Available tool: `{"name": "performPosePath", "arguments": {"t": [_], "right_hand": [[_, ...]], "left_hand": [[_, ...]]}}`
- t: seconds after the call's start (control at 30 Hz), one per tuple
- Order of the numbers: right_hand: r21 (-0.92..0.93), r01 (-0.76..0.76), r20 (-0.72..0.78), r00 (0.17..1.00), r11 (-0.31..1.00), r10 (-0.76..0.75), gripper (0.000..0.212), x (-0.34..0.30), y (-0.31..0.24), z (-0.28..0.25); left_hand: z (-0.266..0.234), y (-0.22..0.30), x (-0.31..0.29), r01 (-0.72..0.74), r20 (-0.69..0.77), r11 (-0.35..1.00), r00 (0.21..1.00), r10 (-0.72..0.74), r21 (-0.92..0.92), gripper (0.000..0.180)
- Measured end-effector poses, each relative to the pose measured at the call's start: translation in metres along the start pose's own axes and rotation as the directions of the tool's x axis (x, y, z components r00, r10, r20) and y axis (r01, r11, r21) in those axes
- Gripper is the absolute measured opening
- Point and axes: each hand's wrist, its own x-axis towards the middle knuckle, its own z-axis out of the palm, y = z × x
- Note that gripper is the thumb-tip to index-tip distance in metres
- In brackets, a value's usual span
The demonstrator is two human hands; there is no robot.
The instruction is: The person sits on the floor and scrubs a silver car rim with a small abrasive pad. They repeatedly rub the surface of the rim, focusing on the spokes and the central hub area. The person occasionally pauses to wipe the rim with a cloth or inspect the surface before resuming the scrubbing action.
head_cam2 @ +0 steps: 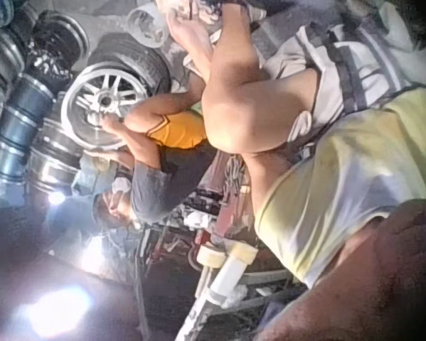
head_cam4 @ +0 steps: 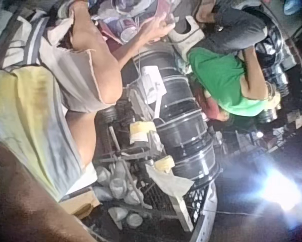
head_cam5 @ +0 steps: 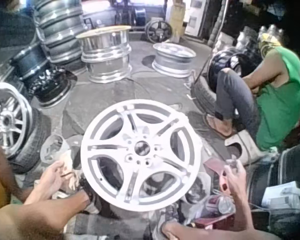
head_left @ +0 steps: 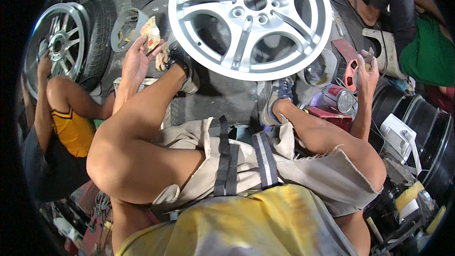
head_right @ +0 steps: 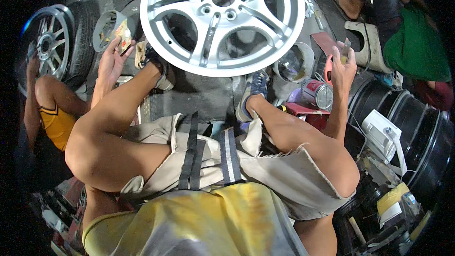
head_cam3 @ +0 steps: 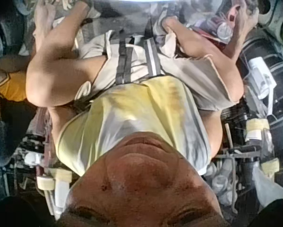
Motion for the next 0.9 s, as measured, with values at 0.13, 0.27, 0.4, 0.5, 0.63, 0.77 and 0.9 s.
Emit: {"name": "performPosePath", "arguments": {"t": [0.13,0.27,0.4,0.5,0.63,0.77,0.9], "right_hand": [[0.111,0.033,-0.002,0.999,0.993,-0.033,0.031,-0.006,0.007,-0.002],[0.159,-0.028,0.051,0.999,0.987,0.021,0.033,-0.011,-0.011,-0.004],[0.105,-0.021,0.093,0.996,0.994,0.011,0.033,-0.011,-0.024,-0.006],[0.091,-0.015,0.129,0.992,0.996,0.003,0.034,-0.014,-0.029,-0.004],[0.104,0.030,0.200,0.979,0.994,-0.050,0.035,-0.016,-0.038,0.002],[0.068,0.055,0.247,0.966,0.996,-0.070,0.036,-0.018,-0.048,0.002],[0.071,0.001,0.293,0.956,0.997,-0.022,0.036,-0.017,-0.056,0.011]], "left_hand": [[-0.001,0.007,-0.002,0.001,0.005,1.000,1.000,-0.001,-0.003,0.037],[-0.012,0.010,-0.007,-0.013,-0.011,0.999,1.000,0.013,-0.036,0.038],[-0.019,0.006,-0.004,-0.036,-0.009,0.997,0.999,0.035,-0.073,0.037],[-0.020,0.004,-0.006,-0.030,-0.024,0.995,0.999,0.028,-0.093,0.037],[-0.022,0.001,-0.010,-0.018,-0.041,0.992,0.999,0.013,-0.127,0.038],[-0.017,-0.004,-0.007,0.027,-0.026,0.993,0.999,-0.030,-0.118,0.038],[-0.024,-0.011,-0.007,0.024,-0.043,0.994,0.999,-0.028,-0.106,0.042]]}}
